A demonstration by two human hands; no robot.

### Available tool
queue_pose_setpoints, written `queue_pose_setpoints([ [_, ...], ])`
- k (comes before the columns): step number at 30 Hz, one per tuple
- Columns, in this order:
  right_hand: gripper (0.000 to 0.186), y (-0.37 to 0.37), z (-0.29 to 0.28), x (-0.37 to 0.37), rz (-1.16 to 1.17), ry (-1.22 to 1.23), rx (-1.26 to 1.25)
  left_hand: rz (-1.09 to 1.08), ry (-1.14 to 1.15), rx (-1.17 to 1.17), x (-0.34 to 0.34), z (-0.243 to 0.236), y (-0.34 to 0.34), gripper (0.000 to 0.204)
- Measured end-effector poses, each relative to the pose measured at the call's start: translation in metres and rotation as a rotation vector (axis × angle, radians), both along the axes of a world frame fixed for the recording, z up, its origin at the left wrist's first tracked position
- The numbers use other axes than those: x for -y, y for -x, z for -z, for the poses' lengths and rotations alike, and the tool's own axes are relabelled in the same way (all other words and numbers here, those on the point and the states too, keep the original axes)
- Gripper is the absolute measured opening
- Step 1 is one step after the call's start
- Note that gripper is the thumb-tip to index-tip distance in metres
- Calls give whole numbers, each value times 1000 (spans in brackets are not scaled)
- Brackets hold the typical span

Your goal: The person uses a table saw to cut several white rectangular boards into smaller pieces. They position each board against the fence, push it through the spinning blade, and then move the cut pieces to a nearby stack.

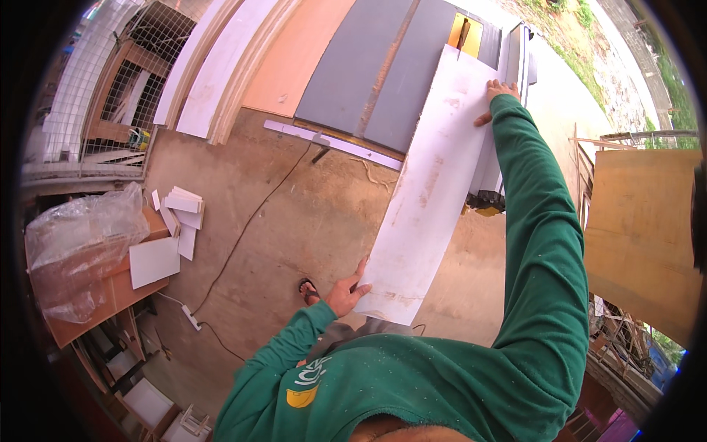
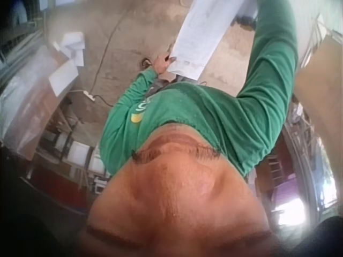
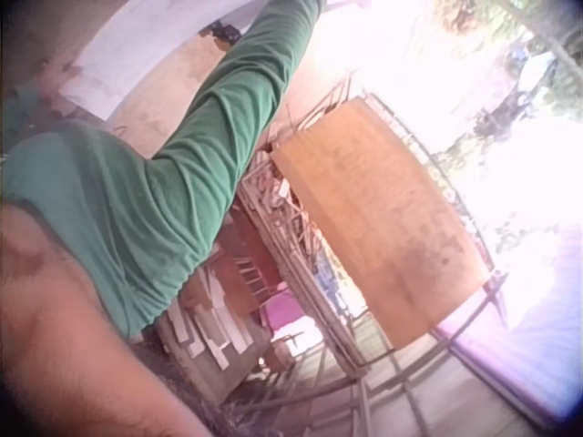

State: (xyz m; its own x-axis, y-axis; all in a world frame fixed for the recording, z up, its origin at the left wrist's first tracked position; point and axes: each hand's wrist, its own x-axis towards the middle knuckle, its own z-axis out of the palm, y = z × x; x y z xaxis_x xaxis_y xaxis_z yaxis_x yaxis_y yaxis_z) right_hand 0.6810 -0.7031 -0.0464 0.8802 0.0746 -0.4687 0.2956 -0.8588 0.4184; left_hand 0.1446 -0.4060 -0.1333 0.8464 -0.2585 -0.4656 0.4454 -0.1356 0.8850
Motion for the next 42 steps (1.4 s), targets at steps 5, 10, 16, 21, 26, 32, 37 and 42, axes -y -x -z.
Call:
queue_pose_setpoints([
  [5, 155, -7, -5, -1, 14, -3, -7, -14, 3, -15, 3, -22, -19, 73],
  [10, 155, -17, -4, -2, 24, -12, -15, -33, 20, -17, 5, -24, -28, 73],
  [16, 153, -27, -3, 1, 15, -14, -4, -70, 35, 30, 9, -6, -32, 73],
  [21, 154, -40, 0, 4, 8, -43, -7, -73, 15, -7, 11, -9, -43, 73],
  [26, 156, -53, 4, 11, 25, -69, 7, -69, 5, -24, 13, -14, -57, 73],
  [32, 154, -66, 4, 14, -2, -54, 4, -7, -59, -62, 10, -32, -77, 73],
  [37, 153, -75, 3, 15, -17, -50, 8, -103, 32, 112, 18, -1, -75, 73],
  [42, 152, -89, 3, 19, -4, -13, -10, -52, -14, 83, 17, 6, -82, 72],
])
